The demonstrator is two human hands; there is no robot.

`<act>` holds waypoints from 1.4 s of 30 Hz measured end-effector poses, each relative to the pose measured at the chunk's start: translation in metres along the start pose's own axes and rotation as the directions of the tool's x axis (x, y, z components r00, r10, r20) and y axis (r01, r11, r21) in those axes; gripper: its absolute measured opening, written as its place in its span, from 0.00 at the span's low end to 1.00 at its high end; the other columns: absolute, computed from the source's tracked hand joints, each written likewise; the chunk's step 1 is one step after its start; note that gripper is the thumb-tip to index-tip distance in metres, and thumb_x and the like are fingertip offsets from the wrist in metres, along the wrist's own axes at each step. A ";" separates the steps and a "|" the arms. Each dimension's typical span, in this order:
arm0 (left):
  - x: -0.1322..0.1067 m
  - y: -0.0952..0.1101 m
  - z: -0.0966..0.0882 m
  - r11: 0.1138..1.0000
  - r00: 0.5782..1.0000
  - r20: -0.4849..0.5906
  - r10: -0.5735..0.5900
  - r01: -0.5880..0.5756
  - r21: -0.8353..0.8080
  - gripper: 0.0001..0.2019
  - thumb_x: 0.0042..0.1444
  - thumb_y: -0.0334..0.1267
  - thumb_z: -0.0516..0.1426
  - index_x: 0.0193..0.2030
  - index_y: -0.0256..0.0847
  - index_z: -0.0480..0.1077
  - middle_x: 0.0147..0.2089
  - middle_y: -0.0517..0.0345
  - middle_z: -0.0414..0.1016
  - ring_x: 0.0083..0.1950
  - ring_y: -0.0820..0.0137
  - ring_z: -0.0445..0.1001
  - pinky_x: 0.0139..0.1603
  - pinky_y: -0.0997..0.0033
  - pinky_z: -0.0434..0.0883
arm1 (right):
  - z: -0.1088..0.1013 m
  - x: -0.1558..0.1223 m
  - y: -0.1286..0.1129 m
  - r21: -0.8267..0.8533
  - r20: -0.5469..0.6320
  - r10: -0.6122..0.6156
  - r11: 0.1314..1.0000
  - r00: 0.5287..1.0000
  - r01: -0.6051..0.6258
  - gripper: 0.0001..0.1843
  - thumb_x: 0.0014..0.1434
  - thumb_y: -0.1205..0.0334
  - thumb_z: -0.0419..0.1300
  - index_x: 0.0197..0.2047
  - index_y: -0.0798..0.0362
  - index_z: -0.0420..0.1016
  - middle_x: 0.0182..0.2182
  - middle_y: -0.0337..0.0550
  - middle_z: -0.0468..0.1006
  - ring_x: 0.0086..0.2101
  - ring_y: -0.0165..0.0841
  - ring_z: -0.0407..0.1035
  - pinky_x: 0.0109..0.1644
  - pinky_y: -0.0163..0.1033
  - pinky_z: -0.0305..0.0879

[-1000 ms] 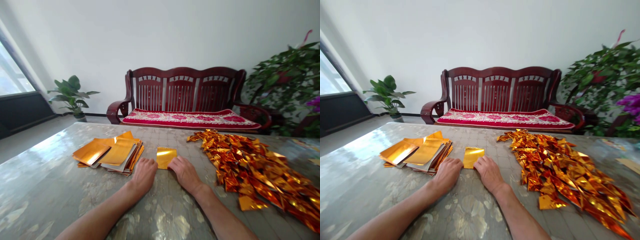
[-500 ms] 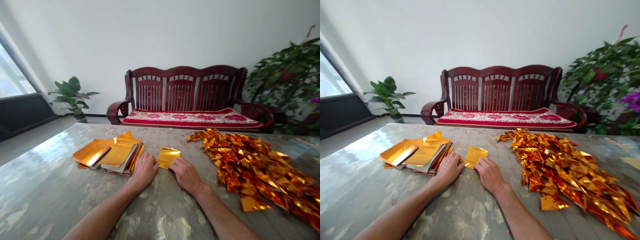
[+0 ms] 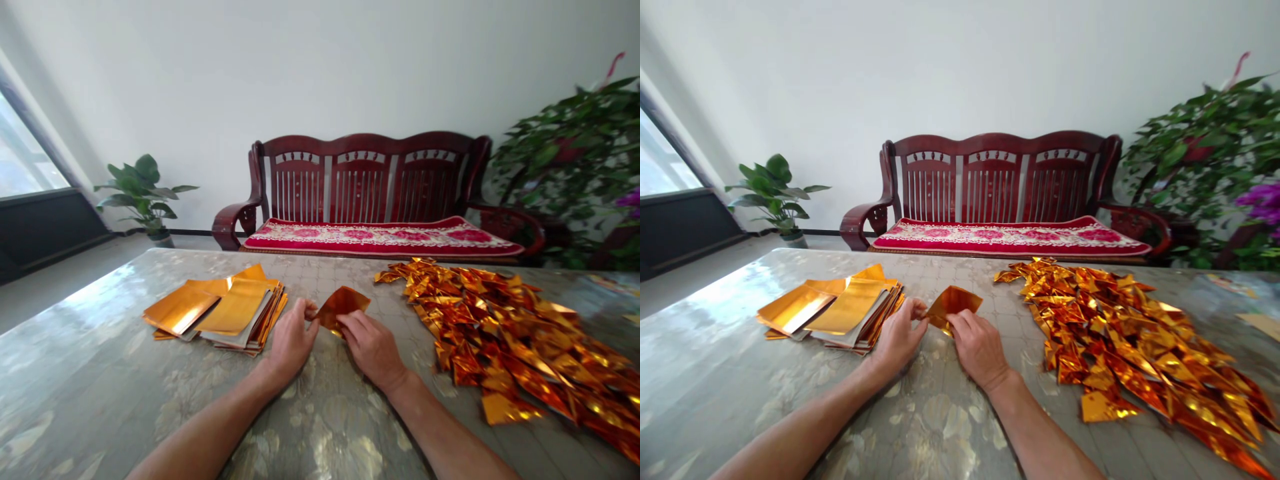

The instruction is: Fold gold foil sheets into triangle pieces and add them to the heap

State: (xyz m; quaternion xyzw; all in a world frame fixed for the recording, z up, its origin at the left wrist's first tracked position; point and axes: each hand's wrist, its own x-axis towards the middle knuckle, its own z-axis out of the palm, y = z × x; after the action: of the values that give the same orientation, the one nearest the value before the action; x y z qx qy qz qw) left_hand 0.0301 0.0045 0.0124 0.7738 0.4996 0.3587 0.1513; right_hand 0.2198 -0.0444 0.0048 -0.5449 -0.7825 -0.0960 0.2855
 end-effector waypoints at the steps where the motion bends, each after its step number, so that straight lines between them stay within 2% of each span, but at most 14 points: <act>1: -0.002 0.002 -0.004 0.991 0.994 -0.028 0.107 -0.104 0.083 0.07 0.61 0.31 0.55 0.45 0.43 0.67 0.42 0.57 0.78 0.46 0.67 0.76 0.48 0.69 0.67 | -0.001 0.000 -0.002 -0.002 -0.048 0.009 1.000 0.999 -0.009 0.17 0.71 0.63 0.48 0.57 0.52 0.73 0.42 0.47 0.79 0.41 0.36 0.72 0.46 0.39 0.63; 4: -0.009 0.011 -0.012 0.891 0.934 0.032 0.356 -0.350 0.290 0.09 0.68 0.35 0.48 0.46 0.43 0.69 0.39 0.54 0.77 0.44 0.64 0.73 0.49 0.64 0.65 | -0.003 -0.001 -0.008 -0.022 -0.093 -0.024 1.000 0.995 0.023 0.21 0.70 0.61 0.48 0.64 0.50 0.67 0.44 0.47 0.81 0.40 0.36 0.73 0.46 0.40 0.63; 7: -0.015 0.018 -0.016 0.802 0.870 0.087 0.486 -0.483 0.352 0.12 0.69 0.35 0.46 0.46 0.45 0.70 0.36 0.55 0.76 0.40 0.64 0.71 0.47 0.62 0.63 | -0.004 -0.004 -0.013 -0.028 -0.077 -0.035 0.999 0.996 0.033 0.22 0.71 0.60 0.48 0.66 0.50 0.65 0.45 0.46 0.82 0.37 0.35 0.74 0.42 0.38 0.63; 11: -0.015 0.020 -0.015 0.775 0.856 0.053 0.514 -0.490 0.399 0.11 0.69 0.34 0.47 0.42 0.45 0.70 0.34 0.56 0.75 0.38 0.65 0.69 0.45 0.62 0.61 | -0.002 -0.006 -0.016 -0.075 -0.065 -0.013 0.997 0.998 0.008 0.22 0.71 0.59 0.48 0.66 0.49 0.66 0.45 0.48 0.82 0.36 0.34 0.75 0.42 0.37 0.64; 13: -0.014 0.018 -0.014 0.760 0.848 0.016 0.530 -0.483 0.434 0.11 0.68 0.33 0.48 0.37 0.43 0.69 0.31 0.56 0.73 0.37 0.65 0.68 0.43 0.62 0.61 | -0.001 -0.005 -0.017 -0.100 -0.089 -0.061 0.994 0.994 0.052 0.23 0.71 0.61 0.49 0.66 0.48 0.65 0.43 0.47 0.83 0.35 0.33 0.75 0.41 0.36 0.64; 15: -0.014 0.017 -0.013 0.735 0.816 -0.023 0.578 -0.508 0.448 0.11 0.67 0.32 0.50 0.33 0.42 0.68 0.29 0.57 0.71 0.34 0.66 0.67 0.41 0.61 0.60 | -0.001 -0.004 -0.018 -0.105 -0.147 -0.123 0.989 0.981 0.108 0.23 0.69 0.65 0.51 0.66 0.49 0.65 0.39 0.45 0.83 0.33 0.32 0.75 0.40 0.35 0.64; 17: -0.015 0.017 -0.011 0.718 0.779 -0.053 0.625 -0.546 0.432 0.10 0.66 0.31 0.51 0.32 0.41 0.67 0.28 0.58 0.71 0.33 0.67 0.66 0.39 0.62 0.59 | 0.000 -0.003 -0.018 -0.079 -0.202 -0.141 0.989 0.969 0.127 0.20 0.67 0.67 0.53 0.61 0.50 0.71 0.34 0.43 0.83 0.31 0.31 0.75 0.37 0.34 0.63; 21: -0.016 0.015 -0.009 0.713 0.734 -0.058 0.676 -0.633 0.301 0.06 0.65 0.30 0.53 0.37 0.41 0.68 0.31 0.59 0.74 0.36 0.67 0.69 0.42 0.63 0.62 | 0.002 -0.001 -0.012 0.093 -0.208 -0.002 0.995 0.978 0.022 0.11 0.62 0.68 0.57 0.43 0.48 0.80 0.30 0.40 0.81 0.30 0.32 0.75 0.35 0.33 0.64; 23: -0.013 0.012 -0.009 0.737 0.748 -0.055 0.661 -0.634 0.233 0.04 0.64 0.32 0.55 0.44 0.41 0.68 0.39 0.56 0.77 0.44 0.66 0.71 0.48 0.62 0.64 | 0.004 -0.001 -0.007 0.235 -0.223 0.087 0.971 0.971 -0.033 0.14 0.58 0.71 0.56 0.41 0.48 0.80 0.32 0.40 0.82 0.32 0.32 0.76 0.37 0.33 0.66; 24: -0.011 0.010 -0.009 0.759 0.769 -0.056 0.637 -0.614 0.216 0.07 0.63 0.33 0.56 0.48 0.41 0.67 0.44 0.54 0.77 0.48 0.64 0.71 0.52 0.61 0.64 | 0.005 0.000 -0.005 0.307 -0.239 0.127 0.950 0.963 -0.049 0.15 0.56 0.72 0.55 0.40 0.48 0.80 0.33 0.39 0.82 0.33 0.32 0.76 0.38 0.33 0.67; 27: -0.005 0.003 -0.011 0.811 0.825 -0.055 0.562 -0.537 0.232 0.12 0.61 0.35 0.59 0.51 0.41 0.68 0.50 0.52 0.75 0.52 0.62 0.70 0.54 0.59 0.64 | 0.007 0.002 0.000 0.473 -0.262 0.225 0.877 0.938 -0.078 0.18 0.49 0.74 0.52 0.36 0.49 0.80 0.31 0.38 0.82 0.33 0.32 0.76 0.40 0.34 0.70; 32: 0.000 -0.006 -0.014 0.796 0.824 -0.025 0.566 -0.539 0.274 0.06 0.64 0.34 0.56 0.46 0.45 0.71 0.48 0.56 0.76 0.50 0.63 0.70 0.51 0.61 0.65 | 0.008 0.005 0.000 0.661 -0.168 0.360 0.732 0.918 -0.166 0.16 0.43 0.71 0.50 0.28 0.50 0.78 0.26 0.37 0.80 0.28 0.32 0.74 0.35 0.35 0.70; 38: 0.000 -0.006 -0.015 0.812 0.840 -0.022 0.542 -0.516 0.273 0.15 0.61 0.39 0.60 0.54 0.45 0.70 0.55 0.52 0.73 0.56 0.59 0.68 0.58 0.55 0.64 | 0.010 0.010 0.001 0.892 0.036 0.526 0.366 0.850 -0.264 0.04 0.41 0.67 0.60 0.25 0.52 0.75 0.26 0.38 0.80 0.29 0.33 0.73 0.35 0.35 0.69; 42: -0.001 -0.007 -0.014 0.812 0.830 -0.042 0.556 -0.532 0.242 0.20 0.58 0.44 0.63 0.55 0.44 0.69 0.58 0.49 0.71 0.57 0.57 0.68 0.60 0.53 0.64 | 0.011 0.011 0.000 0.951 0.173 0.591 0.108 0.788 -0.289 0.09 0.38 0.66 0.68 0.26 0.52 0.73 0.27 0.36 0.80 0.30 0.33 0.73 0.35 0.35 0.69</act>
State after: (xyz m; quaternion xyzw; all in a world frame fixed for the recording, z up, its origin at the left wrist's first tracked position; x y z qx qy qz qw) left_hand 0.0152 0.0055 0.0176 0.8752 0.3013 0.3716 -0.0723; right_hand 0.2137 -0.0304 0.0016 -0.4520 -0.4316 0.4133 0.6623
